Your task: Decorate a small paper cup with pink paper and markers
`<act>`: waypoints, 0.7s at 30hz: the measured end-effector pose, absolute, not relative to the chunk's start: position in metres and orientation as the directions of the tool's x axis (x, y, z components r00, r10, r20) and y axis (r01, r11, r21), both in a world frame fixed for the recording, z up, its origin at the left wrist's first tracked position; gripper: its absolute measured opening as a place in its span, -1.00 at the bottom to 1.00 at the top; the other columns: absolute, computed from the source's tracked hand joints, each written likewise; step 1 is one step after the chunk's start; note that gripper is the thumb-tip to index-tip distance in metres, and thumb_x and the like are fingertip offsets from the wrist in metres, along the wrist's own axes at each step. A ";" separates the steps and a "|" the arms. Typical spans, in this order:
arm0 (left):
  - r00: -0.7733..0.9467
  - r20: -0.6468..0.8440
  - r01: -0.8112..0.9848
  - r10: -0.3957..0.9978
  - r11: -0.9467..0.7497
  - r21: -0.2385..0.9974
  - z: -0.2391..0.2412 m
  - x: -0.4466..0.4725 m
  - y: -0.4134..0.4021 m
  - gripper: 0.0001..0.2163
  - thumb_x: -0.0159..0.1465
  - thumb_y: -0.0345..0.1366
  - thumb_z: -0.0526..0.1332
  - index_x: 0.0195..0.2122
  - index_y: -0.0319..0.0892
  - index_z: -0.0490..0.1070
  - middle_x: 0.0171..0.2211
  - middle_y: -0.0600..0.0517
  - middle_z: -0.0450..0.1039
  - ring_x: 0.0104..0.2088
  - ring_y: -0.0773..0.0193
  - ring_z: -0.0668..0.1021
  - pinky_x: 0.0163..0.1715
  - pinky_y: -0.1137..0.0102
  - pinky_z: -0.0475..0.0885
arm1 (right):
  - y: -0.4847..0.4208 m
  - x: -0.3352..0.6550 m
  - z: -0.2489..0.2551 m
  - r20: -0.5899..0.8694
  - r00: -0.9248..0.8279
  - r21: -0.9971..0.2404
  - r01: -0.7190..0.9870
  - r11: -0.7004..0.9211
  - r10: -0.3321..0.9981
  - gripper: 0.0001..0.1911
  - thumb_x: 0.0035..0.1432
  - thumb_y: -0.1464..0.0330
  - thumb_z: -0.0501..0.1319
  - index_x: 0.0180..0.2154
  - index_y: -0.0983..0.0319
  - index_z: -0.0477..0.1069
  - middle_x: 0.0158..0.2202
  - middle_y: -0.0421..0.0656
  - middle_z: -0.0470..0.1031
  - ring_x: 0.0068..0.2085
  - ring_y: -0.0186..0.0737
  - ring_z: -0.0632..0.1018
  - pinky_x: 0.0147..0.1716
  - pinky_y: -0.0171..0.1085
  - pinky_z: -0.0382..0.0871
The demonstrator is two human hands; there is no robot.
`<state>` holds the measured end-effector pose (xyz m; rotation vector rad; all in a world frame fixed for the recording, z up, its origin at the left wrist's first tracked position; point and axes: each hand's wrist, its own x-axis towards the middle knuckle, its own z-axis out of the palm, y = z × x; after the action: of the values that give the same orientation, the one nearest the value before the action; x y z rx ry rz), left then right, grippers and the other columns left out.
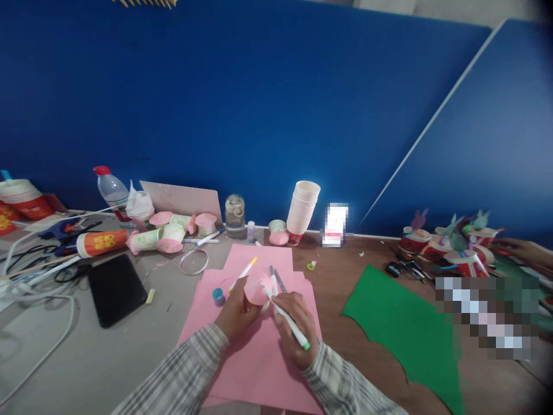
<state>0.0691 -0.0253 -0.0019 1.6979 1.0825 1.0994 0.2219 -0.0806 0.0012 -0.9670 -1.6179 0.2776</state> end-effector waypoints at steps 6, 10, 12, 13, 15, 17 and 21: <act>0.246 0.226 0.203 0.943 -0.278 0.939 -0.003 0.069 -0.025 -0.63 -0.04 -0.42 0.25 -0.18 -0.08 0.27 -0.29 0.07 0.46 -0.26 0.20 0.50 -0.26 0.29 0.44 | -0.081 0.222 0.000 0.704 0.030 -0.641 0.454 0.618 0.709 -0.72 0.05 0.45 0.13 -0.17 0.16 0.45 -0.33 -0.14 0.54 -0.30 -0.13 0.52 -0.28 -0.11 0.42; 0.230 0.232 0.231 0.945 -0.285 0.930 0.000 0.069 -0.026 -0.63 -0.03 -0.41 0.25 -0.17 -0.09 0.27 -0.29 0.06 0.47 -0.25 0.19 0.49 -0.26 0.29 0.44 | -0.080 0.223 0.000 0.700 0.048 -0.645 0.471 0.602 0.712 -0.72 0.04 0.45 0.13 -0.17 0.14 0.45 -0.33 -0.15 0.54 -0.29 -0.12 0.53 -0.28 -0.11 0.42; 0.224 0.241 0.239 0.944 -0.293 0.926 0.000 0.069 -0.026 -0.62 -0.04 -0.41 0.25 -0.16 -0.09 0.27 -0.29 0.06 0.46 -0.25 0.18 0.49 -0.26 0.28 0.43 | -0.081 0.223 0.000 0.699 0.050 -0.646 0.471 0.601 0.713 -0.72 0.04 0.44 0.13 -0.18 0.14 0.45 -0.33 -0.15 0.54 -0.30 -0.12 0.52 -0.28 -0.11 0.41; 0.225 0.247 0.241 0.942 -0.299 0.923 0.001 0.069 -0.026 -0.62 -0.04 -0.42 0.25 -0.16 -0.10 0.28 -0.29 0.06 0.46 -0.25 0.18 0.49 -0.26 0.28 0.43 | -0.082 0.223 0.001 0.699 0.050 -0.647 0.468 0.602 0.713 -0.72 0.04 0.44 0.13 -0.18 0.14 0.45 -0.33 -0.15 0.53 -0.30 -0.11 0.52 -0.28 -0.11 0.41; 0.229 0.261 0.242 0.938 -0.314 0.918 0.001 0.069 -0.026 -0.62 -0.05 -0.43 0.25 -0.17 -0.10 0.28 -0.28 0.05 0.46 -0.25 0.18 0.49 -0.24 0.27 0.43 | -0.083 0.222 0.002 0.704 0.046 -0.647 0.455 0.612 0.709 -0.72 0.04 0.45 0.13 -0.19 0.14 0.45 -0.35 -0.15 0.53 -0.32 -0.12 0.52 -0.31 -0.12 0.41; 0.239 0.277 0.248 0.931 -0.334 0.909 0.001 0.069 -0.025 -0.63 -0.04 -0.43 0.24 -0.17 -0.09 0.29 -0.27 0.05 0.45 -0.24 0.18 0.49 -0.22 0.26 0.42 | -0.084 0.222 0.002 0.711 0.036 -0.644 0.435 0.629 0.703 -0.73 0.03 0.45 0.13 -0.19 0.14 0.45 -0.37 -0.16 0.53 -0.35 -0.13 0.52 -0.34 -0.13 0.41; 0.257 0.279 0.258 0.925 -0.344 0.903 0.000 0.068 -0.025 -0.62 -0.04 -0.44 0.22 -0.15 -0.09 0.28 -0.25 0.04 0.43 -0.24 0.19 0.48 -0.21 0.27 0.41 | -0.086 0.222 0.003 0.725 0.008 -0.633 0.402 0.661 0.689 -0.71 0.03 0.46 0.14 -0.17 0.14 0.43 -0.35 -0.15 0.53 -0.34 -0.12 0.51 -0.32 -0.10 0.41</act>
<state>0.0678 -0.0245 -0.0003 1.7705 1.0869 1.1113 0.2216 -0.0864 0.0035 -0.9148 -1.6144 0.2823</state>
